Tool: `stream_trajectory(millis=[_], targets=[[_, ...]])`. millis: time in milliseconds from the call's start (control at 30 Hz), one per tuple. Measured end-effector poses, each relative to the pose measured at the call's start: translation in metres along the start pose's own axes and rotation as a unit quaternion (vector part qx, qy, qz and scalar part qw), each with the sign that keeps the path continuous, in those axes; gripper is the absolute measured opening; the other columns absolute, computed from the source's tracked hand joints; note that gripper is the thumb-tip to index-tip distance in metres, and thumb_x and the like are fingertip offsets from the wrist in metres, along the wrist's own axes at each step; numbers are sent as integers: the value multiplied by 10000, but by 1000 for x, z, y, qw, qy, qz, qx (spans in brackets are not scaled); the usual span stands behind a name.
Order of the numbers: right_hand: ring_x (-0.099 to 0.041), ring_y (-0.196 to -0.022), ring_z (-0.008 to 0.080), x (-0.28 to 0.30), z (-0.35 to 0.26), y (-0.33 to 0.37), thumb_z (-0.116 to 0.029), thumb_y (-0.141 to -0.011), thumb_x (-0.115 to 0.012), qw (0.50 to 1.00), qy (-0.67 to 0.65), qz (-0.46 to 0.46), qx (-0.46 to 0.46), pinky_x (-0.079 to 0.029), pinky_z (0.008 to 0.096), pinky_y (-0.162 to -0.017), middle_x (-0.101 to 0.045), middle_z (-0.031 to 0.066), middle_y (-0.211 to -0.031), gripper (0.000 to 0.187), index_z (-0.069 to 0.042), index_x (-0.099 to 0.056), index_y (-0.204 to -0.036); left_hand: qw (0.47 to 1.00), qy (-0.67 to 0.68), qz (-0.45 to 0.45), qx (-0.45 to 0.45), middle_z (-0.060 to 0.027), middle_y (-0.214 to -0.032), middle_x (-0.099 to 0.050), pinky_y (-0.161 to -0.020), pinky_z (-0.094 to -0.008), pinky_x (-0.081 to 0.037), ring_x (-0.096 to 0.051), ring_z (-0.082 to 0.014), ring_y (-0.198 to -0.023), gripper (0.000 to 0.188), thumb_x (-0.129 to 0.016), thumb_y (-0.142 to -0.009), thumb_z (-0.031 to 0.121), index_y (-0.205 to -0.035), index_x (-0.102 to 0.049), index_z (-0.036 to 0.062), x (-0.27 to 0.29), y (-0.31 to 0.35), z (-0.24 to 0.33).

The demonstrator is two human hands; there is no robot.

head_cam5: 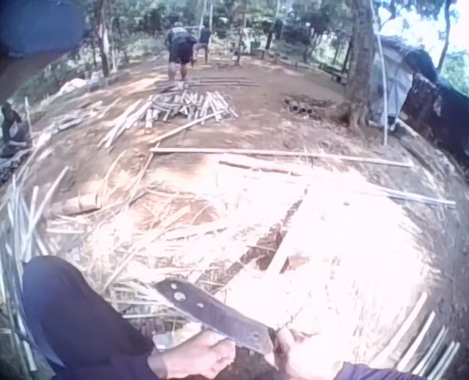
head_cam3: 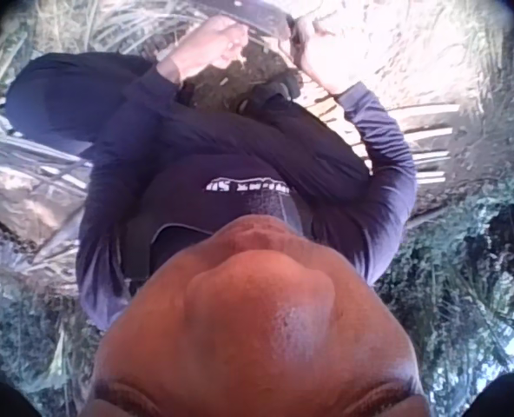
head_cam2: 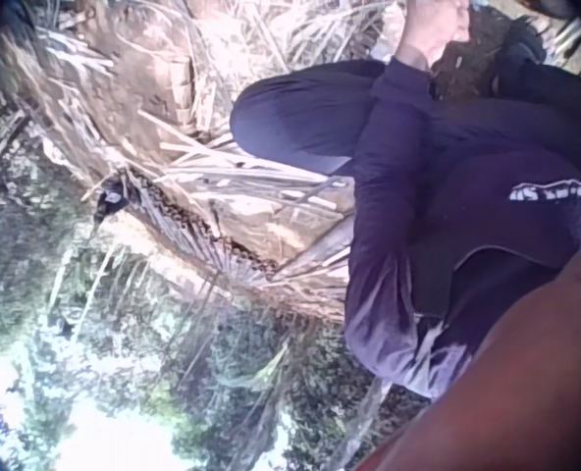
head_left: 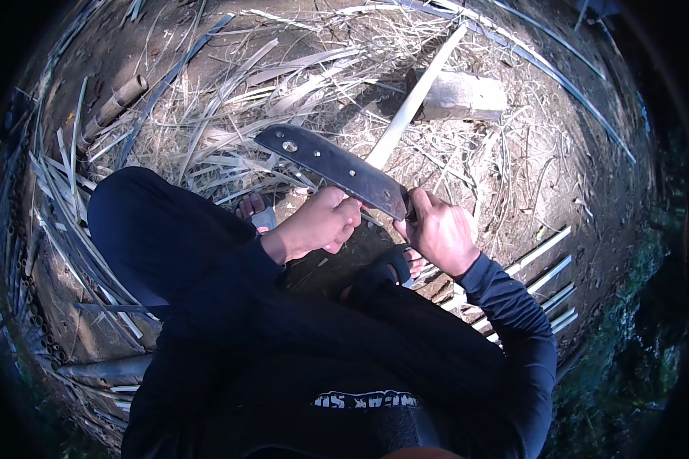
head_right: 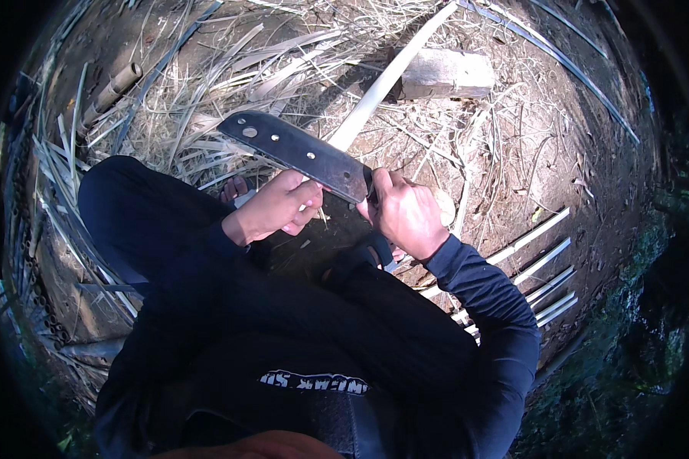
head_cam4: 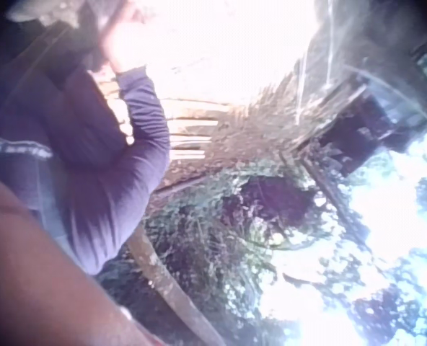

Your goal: The person is stripping the outer layer and smoothing bamboo strips using a large knife while holding the bamboo by hand.

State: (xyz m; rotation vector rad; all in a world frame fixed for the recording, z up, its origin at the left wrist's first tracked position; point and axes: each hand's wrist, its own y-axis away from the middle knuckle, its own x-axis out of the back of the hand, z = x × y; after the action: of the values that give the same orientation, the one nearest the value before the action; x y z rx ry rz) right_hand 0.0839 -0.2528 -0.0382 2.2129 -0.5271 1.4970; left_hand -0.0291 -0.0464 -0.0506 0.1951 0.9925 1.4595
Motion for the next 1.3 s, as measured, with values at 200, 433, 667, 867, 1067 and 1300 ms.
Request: stream_trajectory(millis=[200, 433, 667, 867, 1067, 1300], targets=[[-675, -642, 363, 2, 23, -17, -292, -826, -726, 998, 34, 28, -35, -543, 456, -570, -650, 166, -771, 351, -42, -539, -987, 998, 5, -49, -33, 6, -791, -461, -427, -199, -269, -346, -27, -522, 239, -462, -1062, 233, -1150, -488, 12, -10, -11, -4], [-671, -623, 350, 3, 57, -18, -274, -827, -742, 996, 65, 20, -65, -527, 452, -559, -663, 167, -765, 341, -45, -543, -983, 997, 56, -50, -21, 28, -773, -426, -413, -198, -238, -305, -24, -509, 218, -460, -1064, 235, -1121, -489, 27, -11, -8, -6], [-673, -651, 344, 6, 23, -6, -289, -787, -749, 993, 50, 60, 90, -528, 459, -624, -640, 153, -786, 378, -54, -534, -990, 998, 39, -32, 28, 19, -773, -419, -413, -204, -228, -302, -30, -506, 227, -459, -1064, 266, -1098, -493, 44, -8, 4, -3], [-668, -619, 376, -1, 25, -9, -318, -841, -729, 1000, 3, 14, -27, -534, 462, -573, -656, 197, -723, 398, -23, -510, -993, 999, 17, -25, 23, 32, -769, -401, -413, -205, -235, -293, -30, -508, 196, -441, -1069, 252, -1078, -482, 61, -7, 4, -2], [-686, -659, 372, 9, 69, -33, -336, -834, -736, 995, 23, -3, -92, -541, 466, -597, -664, 199, -713, 377, -27, -563, -962, 999, 30, -37, 21, 36, -760, -402, -410, -207, -239, -286, -32, -496, 214, -448, -1070, 267, -1098, -476, 57, -10, 12, -8], [-685, -632, 357, -3, 50, -22, -331, -829, -728, 994, 76, 67, 33, -542, 484, -580, -669, 193, -708, 369, -29, -559, -957, 998, -3, -51, 19, 30, -776, -391, -435, -213, -245, -293, -40, -516, 219, -429, -1077, 278, -1108, -468, 65, -7, 31, -4]])
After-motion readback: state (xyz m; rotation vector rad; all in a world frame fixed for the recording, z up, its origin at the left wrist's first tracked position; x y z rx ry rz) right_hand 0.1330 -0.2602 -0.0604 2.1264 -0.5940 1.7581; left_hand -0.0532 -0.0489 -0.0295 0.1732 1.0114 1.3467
